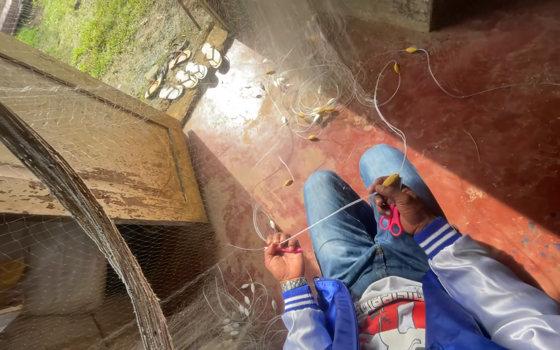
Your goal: The person sits on the floor with a gill net spread around them, pulls sections of the net line across their lap, and uses pink-handled scissors to trim or cut the line while handling yellow and white floats. They repeatedly draw out new lengths of netting and work the line by hand.
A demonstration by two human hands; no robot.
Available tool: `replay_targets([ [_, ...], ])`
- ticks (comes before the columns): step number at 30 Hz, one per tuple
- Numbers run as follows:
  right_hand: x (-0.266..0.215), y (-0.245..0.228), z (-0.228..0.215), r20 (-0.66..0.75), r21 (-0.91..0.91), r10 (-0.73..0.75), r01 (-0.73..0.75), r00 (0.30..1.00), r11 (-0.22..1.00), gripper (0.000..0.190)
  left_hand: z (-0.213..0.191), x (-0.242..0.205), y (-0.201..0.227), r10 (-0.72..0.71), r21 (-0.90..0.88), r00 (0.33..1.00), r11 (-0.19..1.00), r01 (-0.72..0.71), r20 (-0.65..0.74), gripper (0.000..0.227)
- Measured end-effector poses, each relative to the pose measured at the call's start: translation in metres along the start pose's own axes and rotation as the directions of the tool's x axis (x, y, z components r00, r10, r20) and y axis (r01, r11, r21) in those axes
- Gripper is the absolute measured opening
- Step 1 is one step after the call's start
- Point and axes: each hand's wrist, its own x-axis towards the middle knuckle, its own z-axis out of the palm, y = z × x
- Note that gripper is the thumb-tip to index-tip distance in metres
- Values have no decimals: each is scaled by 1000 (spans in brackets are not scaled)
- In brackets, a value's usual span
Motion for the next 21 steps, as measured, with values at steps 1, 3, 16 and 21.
replay_targets([
  [1,-1,0,2,20,-21,-11,11,1000,1000,10,-3,-1,6,5,1,1000,1000,-5,-2,16],
  [3,-1,-4,7,33,-32,-37,38,999,999,14,-4,5,16,-5,8,1000,1000,5,5,15],
  [16,-6,-4,5,82,-165,43,-29,996,986,17,-39,16,46,102,160,992,983,-89,-80,12],
  [21,0,5,-19,29,-176,29,-23,999,984,19,-58,23,55,201,257,969,953,-159,-147,13],
])
